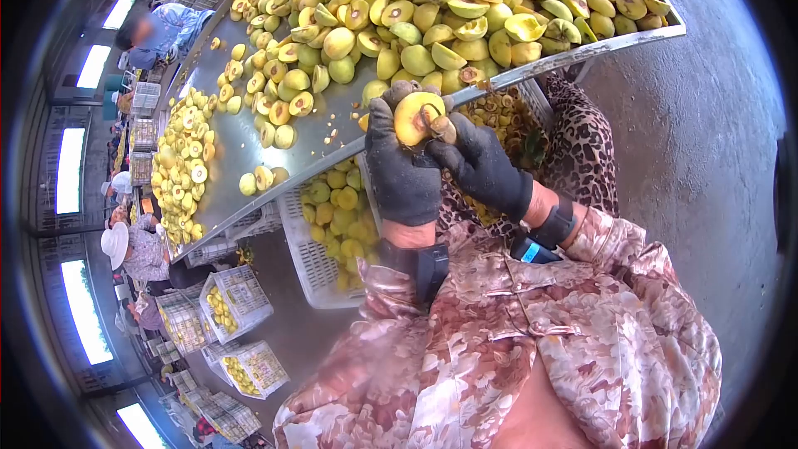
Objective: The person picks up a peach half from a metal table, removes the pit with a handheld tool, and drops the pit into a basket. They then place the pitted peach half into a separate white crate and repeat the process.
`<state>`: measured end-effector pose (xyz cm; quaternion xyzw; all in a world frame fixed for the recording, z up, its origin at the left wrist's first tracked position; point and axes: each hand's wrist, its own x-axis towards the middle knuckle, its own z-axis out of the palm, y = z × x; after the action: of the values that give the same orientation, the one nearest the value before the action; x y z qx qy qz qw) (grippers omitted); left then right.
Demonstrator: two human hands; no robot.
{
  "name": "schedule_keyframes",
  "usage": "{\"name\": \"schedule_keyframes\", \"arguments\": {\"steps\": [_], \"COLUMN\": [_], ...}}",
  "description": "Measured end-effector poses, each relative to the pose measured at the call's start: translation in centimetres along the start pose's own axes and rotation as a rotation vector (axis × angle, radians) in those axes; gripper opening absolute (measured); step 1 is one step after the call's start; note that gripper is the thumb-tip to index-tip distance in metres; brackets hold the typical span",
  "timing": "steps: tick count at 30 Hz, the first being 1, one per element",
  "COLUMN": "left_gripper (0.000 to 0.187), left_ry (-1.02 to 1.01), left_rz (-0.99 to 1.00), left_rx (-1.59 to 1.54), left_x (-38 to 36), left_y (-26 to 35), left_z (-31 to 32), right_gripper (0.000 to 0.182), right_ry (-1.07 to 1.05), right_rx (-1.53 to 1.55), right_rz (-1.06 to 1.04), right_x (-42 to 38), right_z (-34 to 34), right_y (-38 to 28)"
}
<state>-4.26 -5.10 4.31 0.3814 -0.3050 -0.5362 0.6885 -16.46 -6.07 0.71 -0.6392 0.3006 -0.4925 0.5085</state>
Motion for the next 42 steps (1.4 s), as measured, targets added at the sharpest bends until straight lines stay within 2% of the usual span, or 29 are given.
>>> {"name": "schedule_keyframes", "arguments": {"steps": [1, 7, 10, 13, 16, 17, 18, 21, 22, 23, 25, 26, 27, 29, 30, 31, 33, 34, 35, 37, 38, 40, 41, 42], "left_gripper": [0.047, 0.048, 0.046, 0.044, 0.046, 0.047, 0.047, 0.048, 0.048, 0.048, 0.048, 0.050, 0.057, 0.061, 0.050, 0.038, 0.031, 0.036, 0.042, 0.058, 0.064, 0.071, 0.073, 0.073], "left_ry": [0.013, 0.037, -0.040, 0.078, -0.008, -0.046, -0.095, -0.341, -0.299, -0.259, -0.250, -0.176, -0.064, 0.201, 0.202, 0.269, 0.248, 0.179, 0.100, -0.089, -0.166, -0.318, -0.439, -0.415], "left_rz": [0.011, 0.028, -0.058, -0.076, -0.017, 0.004, 0.138, -0.009, 0.008, 0.026, -0.229, -0.078, -0.021, -0.087, -0.035, -0.022, 0.236, 0.472, 0.699, 0.759, 0.755, 0.692, 0.548, 0.537], "left_rx": [0.034, -0.028, -0.097, 0.044, 0.216, 0.275, 0.461, 0.151, 0.179, 0.203, -0.255, 0.018, 0.235, 0.283, 0.521, 0.959, 1.574, 1.729, 1.870, 1.632, 1.667, 1.689, 1.699, 1.760], "left_x": [0.0, 0.3, -0.3, -0.4, -0.5, -0.4, -0.4, -0.4, -0.8, -1.0, -1.1, -1.9, -2.3, -2.6, -2.4, -1.3, 3.1, 5.7, 7.9, 14.5, 17.5, 24.2, 26.5, 26.6], "left_y": [0.1, 0.0, 0.5, 0.3, 0.9, 1.1, 0.6, 1.4, 1.4, 1.3, 1.3, 1.5, 2.6, 5.9, 7.4, 8.5, 9.3, 8.9, 8.2, 6.7, 5.7, 2.4, 1.1, 1.0], "left_z": [0.2, -0.4, 0.0, 0.6, 1.1, 1.2, 1.1, 1.5, 1.3, 1.1, -1.3, -2.6, -4.0, -9.4, -12.8, -15.7, -18.5, -18.8, -19.0, -17.1, -16.7, -18.1, -18.9, -18.4], "right_gripper": [0.029, 0.028, 0.028, 0.027, 0.033, 0.037, 0.041, 0.053, 0.058, 0.052, 0.039, 0.025, 0.026, 0.025, 0.023, 0.020, 0.015, 0.014, 0.013, 0.014, 0.017, 0.016, 0.016, 0.015], "right_ry": [0.063, -0.064, -0.095, -0.165, -0.222, -0.259, -0.300, -0.420, -0.468, -0.540, -0.704, -0.748, -0.727, -0.611, -0.622, -0.621, -0.605, -0.603, -0.561, -0.441, -0.405, -0.403, -0.403, -0.409], "right_rx": [0.002, -0.070, -0.106, -0.077, -0.129, -0.028, 0.075, 0.410, 0.426, 0.319, 0.016, -0.124, -0.183, -0.167, -0.459, -0.752, -0.815, -0.852, -0.582, -0.061, 0.149, 0.046, 0.005, 0.019], "right_rz": [-0.033, -0.035, -0.041, -0.089, -0.125, -0.073, -0.027, 0.241, 0.269, 0.174, -0.103, -0.218, -0.206, -0.118, 0.026, 0.175, 0.238, 0.274, 0.368, 0.505, 0.613, 0.557, 0.536, 0.627], "right_x": [0.1, 0.0, -0.8, -1.2, -1.9, -2.1, -2.3, -2.4, -2.5, -2.2, -1.6, -2.0, -2.4, -3.6, -3.8, -4.2, -4.6, -4.2, -4.2, -2.3, -2.1, -2.4, -2.5, -2.4], "right_z": [0.3, -0.1, -0.9, -1.7, -2.1, -2.2, -2.0, -2.2, -2.4, -2.5, -2.7, -2.5, -2.5, -3.5, -4.3, -5.1, -5.8, -6.1, -6.0, -5.1, -4.7, -5.1, -5.3, -5.6], "right_y": [-0.3, 0.4, 0.3, 1.8, 2.9, 3.1, 3.0, 1.1, 0.8, 0.8, 1.0, 0.7, -1.4, 0.5, 2.3, 4.0, 6.2, 6.2, 6.1, 4.5, 4.0, 4.3, 4.4, 3.7]}}
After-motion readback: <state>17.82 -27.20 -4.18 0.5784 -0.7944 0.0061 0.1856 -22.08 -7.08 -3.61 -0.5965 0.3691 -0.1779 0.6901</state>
